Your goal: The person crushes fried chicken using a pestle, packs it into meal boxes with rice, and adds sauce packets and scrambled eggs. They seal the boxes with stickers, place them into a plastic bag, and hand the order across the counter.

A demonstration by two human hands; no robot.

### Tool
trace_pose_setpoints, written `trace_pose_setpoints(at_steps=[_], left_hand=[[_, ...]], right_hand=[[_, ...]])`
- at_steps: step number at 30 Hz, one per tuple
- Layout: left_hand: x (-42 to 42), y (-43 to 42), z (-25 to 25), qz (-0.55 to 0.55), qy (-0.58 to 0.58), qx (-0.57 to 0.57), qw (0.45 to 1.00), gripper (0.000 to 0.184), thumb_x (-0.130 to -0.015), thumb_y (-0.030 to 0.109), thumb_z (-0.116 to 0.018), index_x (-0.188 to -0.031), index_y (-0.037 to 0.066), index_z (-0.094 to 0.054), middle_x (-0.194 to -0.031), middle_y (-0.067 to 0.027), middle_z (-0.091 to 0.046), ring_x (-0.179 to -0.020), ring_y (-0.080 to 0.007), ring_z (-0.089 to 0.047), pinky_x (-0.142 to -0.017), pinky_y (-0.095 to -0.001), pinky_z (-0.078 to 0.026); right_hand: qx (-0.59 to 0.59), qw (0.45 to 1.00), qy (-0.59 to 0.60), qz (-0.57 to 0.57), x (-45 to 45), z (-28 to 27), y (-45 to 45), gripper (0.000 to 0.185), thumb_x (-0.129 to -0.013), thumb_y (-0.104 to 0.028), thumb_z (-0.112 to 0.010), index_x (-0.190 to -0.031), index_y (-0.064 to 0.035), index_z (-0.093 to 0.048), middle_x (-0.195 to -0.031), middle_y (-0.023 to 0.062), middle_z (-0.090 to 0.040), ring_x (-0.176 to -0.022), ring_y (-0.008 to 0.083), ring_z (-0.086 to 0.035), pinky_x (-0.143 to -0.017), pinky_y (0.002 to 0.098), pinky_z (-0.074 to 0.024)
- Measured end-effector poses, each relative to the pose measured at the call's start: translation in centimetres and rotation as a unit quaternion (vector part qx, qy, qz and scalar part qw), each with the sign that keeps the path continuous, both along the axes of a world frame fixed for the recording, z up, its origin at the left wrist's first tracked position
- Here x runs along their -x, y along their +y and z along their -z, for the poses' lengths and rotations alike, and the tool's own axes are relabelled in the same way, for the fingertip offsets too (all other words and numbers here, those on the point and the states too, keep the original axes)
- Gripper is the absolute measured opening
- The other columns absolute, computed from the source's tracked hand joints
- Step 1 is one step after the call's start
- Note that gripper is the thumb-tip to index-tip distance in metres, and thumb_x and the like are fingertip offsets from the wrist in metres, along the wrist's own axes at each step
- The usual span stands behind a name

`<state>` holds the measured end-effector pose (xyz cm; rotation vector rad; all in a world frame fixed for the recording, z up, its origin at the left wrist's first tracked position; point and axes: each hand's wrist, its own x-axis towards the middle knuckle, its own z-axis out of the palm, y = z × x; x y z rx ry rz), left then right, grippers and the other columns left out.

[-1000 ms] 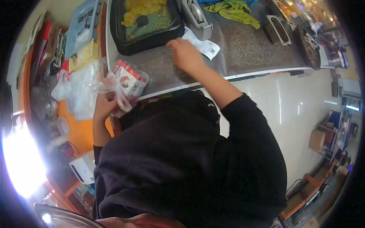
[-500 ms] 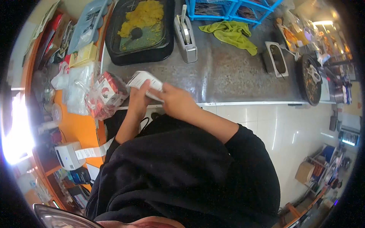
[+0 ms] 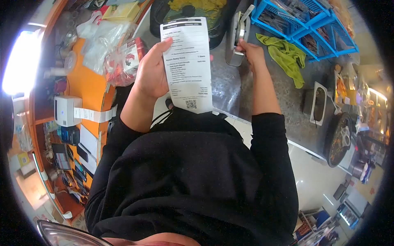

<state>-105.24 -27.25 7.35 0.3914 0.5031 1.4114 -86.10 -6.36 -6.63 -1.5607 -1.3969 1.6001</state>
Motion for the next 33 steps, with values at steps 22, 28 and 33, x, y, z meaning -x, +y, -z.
trace_pose_setpoints(at_steps=[22, 28, 33], left_hand=[[4.7, -1.6, 3.5, -0.083, 0.294, 0.017, 0.952, 0.033, -0.097, 0.009, -0.046, -0.129, 0.002, -0.045, -0.112, -0.0054, -0.06, -0.1, -0.0125, -0.058, -0.086, -0.0295, -0.048], [9.9, -5.4, 6.7, -0.109, 0.388, 0.111, 0.909, 0.028, -0.096, 0.016, -0.053, -0.119, 0.001, -0.057, -0.106, -0.0043, -0.063, -0.096, -0.0106, -0.058, -0.085, -0.0286, -0.048], [14.1, -10.2, 11.3, -0.12, 0.395, 0.16, 0.897, 0.028, -0.095, 0.017, -0.057, -0.116, -0.002, -0.061, -0.106, -0.0053, -0.066, -0.096, -0.0111, -0.059, -0.086, -0.0276, -0.047]], right_hand=[[-0.157, 0.906, 0.32, -0.227, 8.7, -13.8, -9.2, 0.026, -0.08, -0.004, -0.072, -0.105, -0.0011, -0.066, -0.092, 0.0061, -0.067, -0.084, 0.0111, -0.062, -0.077, 0.0243, -0.0504], [-0.047, 0.903, 0.297, -0.308, 20.0, -8.3, -9.6, 0.027, -0.083, -0.008, -0.07, -0.108, -0.0012, -0.064, -0.093, 0.0027, -0.067, -0.084, 0.0096, -0.061, -0.074, 0.0226, -0.0488], [-0.008, 0.933, 0.188, -0.306, 27.9, -6.1, -9.6, 0.024, -0.084, -0.02, -0.072, -0.099, -0.0012, -0.068, -0.087, 0.0042, -0.067, -0.082, 0.0096, -0.062, -0.071, 0.0224, -0.0481]])
